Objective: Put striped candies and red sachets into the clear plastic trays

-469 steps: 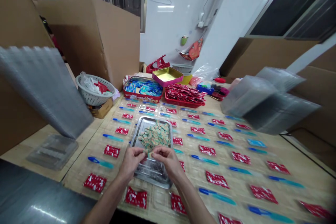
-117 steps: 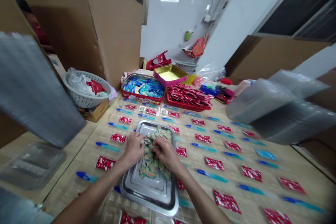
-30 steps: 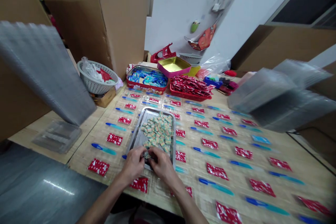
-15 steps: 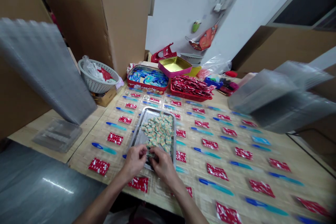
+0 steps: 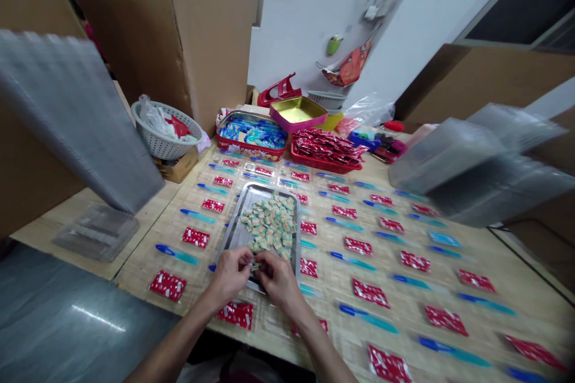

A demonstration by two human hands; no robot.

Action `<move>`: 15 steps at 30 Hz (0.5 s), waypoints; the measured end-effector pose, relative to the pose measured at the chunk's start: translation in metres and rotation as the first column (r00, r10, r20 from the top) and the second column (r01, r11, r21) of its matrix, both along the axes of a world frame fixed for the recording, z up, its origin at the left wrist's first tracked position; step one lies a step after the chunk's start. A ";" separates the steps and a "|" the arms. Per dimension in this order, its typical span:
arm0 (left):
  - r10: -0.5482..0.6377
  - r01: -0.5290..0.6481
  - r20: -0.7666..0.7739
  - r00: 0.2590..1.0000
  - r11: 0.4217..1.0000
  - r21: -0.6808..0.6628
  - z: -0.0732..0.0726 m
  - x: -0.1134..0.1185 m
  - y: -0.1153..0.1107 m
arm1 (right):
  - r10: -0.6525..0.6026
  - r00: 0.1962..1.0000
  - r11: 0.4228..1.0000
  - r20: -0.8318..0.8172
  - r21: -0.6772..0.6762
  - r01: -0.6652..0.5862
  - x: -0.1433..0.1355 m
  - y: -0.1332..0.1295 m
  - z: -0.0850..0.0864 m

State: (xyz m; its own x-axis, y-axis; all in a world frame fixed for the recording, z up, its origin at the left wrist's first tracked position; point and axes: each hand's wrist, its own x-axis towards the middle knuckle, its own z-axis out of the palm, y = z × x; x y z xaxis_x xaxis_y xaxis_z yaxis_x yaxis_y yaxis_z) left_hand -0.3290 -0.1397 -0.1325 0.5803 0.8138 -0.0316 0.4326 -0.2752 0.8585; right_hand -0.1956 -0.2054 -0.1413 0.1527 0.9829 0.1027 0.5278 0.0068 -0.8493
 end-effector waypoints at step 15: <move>-0.058 0.070 -0.101 0.993 0.991 0.111 0.005 0.002 -0.002 | 0.008 0.996 0.999 -0.091 -0.037 -0.011 0.000 0.004 -0.004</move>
State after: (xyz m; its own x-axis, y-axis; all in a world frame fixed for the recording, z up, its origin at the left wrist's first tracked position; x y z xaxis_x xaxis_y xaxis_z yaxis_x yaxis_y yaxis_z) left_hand -0.3273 -0.1421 -0.1272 0.6299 0.7766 0.0005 0.4913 -0.3990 0.7742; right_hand -0.1956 -0.2015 -0.1456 0.1501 0.9873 0.0517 0.4487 -0.0214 -0.8934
